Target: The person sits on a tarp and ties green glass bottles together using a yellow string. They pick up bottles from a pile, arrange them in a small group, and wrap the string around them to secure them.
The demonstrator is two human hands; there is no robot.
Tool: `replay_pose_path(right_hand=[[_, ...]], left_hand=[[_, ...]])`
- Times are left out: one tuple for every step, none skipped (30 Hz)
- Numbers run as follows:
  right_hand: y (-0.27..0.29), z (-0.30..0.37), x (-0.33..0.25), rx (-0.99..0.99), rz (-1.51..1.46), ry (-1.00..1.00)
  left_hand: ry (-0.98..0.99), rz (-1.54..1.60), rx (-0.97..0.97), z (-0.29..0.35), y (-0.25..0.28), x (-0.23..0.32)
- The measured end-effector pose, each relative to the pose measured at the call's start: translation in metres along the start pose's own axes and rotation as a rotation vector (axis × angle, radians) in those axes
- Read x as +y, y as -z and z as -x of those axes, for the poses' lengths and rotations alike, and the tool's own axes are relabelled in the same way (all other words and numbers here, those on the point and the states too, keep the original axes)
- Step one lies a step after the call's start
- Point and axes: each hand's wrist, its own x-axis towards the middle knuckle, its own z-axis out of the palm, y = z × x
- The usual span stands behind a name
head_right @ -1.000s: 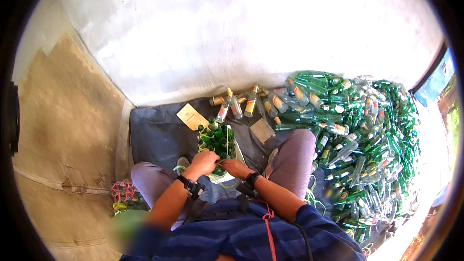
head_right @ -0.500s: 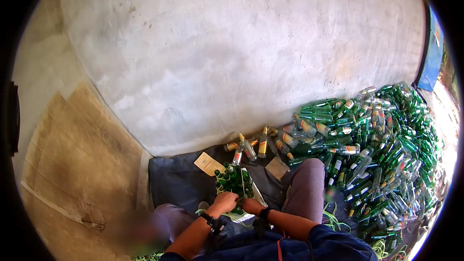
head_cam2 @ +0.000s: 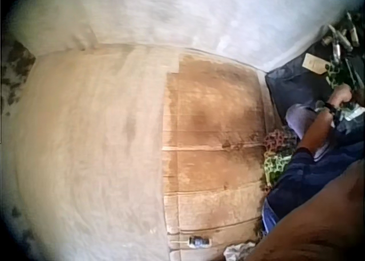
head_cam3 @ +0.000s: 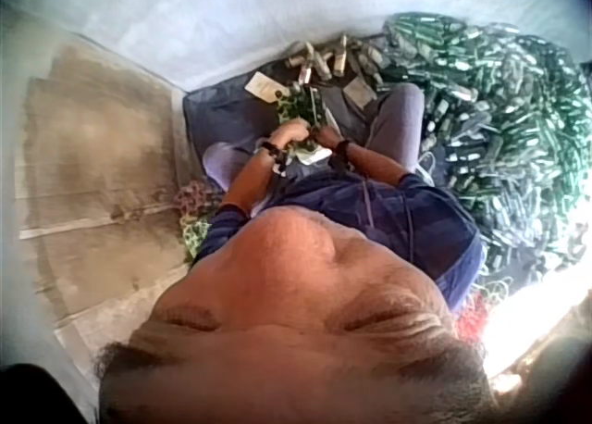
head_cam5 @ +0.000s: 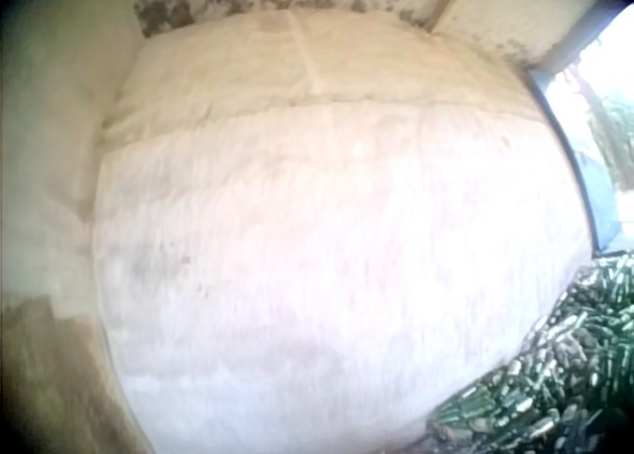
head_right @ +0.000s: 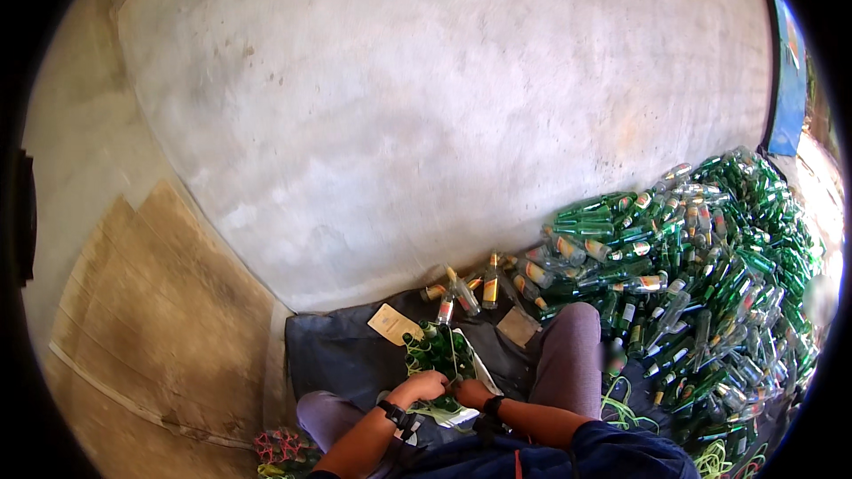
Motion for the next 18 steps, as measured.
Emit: replay_pose_path(right_hand=[[-0.007,-0.004,0.007,0.025,0.084,0.066],[-0.013,-0.009,0.016,0.054,0.171,0.127],[-0.011,-0.009,0.015,0.071,0.257,0.189],[-0.008,-0.010,0.014,0.049,0.210,0.137],[-0.005,-0.011,0.013,0.029,0.163,0.083],[-0.006,-0.012,0.014,0.012,0.106,0.027],[-0.010,-0.015,0.018,0.035,0.077,0.044],[-0.011,-0.018,0.020,0.060,0.049,0.061],[-0.009,-0.015,0.018,0.076,0.026,0.076],[-0.006,-0.013,0.015,0.056,0.000,0.094],[-0.003,-0.014,0.012,0.036,-0.028,0.113],[0.005,-0.012,0.008,0.013,-0.054,0.127],[0.010,-0.012,0.008,0.004,-0.076,0.114],[0.015,-0.014,0.006,-0.004,-0.099,0.104],[0.014,-0.012,0.008,-0.016,-0.125,0.089],[0.015,-0.016,0.019,-0.087,0.227,0.318],[0.017,-0.012,0.033,-0.090,0.144,0.315],[0.015,-0.014,0.037,-0.134,0.103,0.311]], left_hand=[[0.007,-0.042,0.000,0.001,0.002,0.004],[0.009,-0.086,0.001,0.000,0.004,0.009],[0.016,-0.121,-0.002,0.004,0.005,0.013],[-0.014,-0.143,0.015,0.009,0.007,0.015],[-0.081,-0.202,0.088,0.015,0.009,0.016],[-0.148,-0.266,0.154,0.022,0.011,0.016],[-0.218,-0.332,0.219,0.026,0.014,0.017],[-0.250,-0.448,0.220,0.027,0.018,0.018],[-0.282,-0.553,0.223,0.028,0.018,0.019],[-0.314,-0.660,0.225,0.028,0.020,0.020],[-0.283,-0.616,0.179,0.028,0.025,0.018],[-0.256,-0.568,0.132,0.028,0.032,0.018],[-0.232,-0.518,0.085,0.028,0.035,0.016],[-0.264,-0.501,0.107,0.020,0.036,0.006],[-0.294,-0.441,0.105,0.011,0.033,-0.003],[-0.267,-0.451,0.095,0.014,0.036,0.006],[-0.238,-0.462,0.084,0.014,0.044,0.016],[-0.214,-0.460,0.076,0.012,0.040,0.014]])
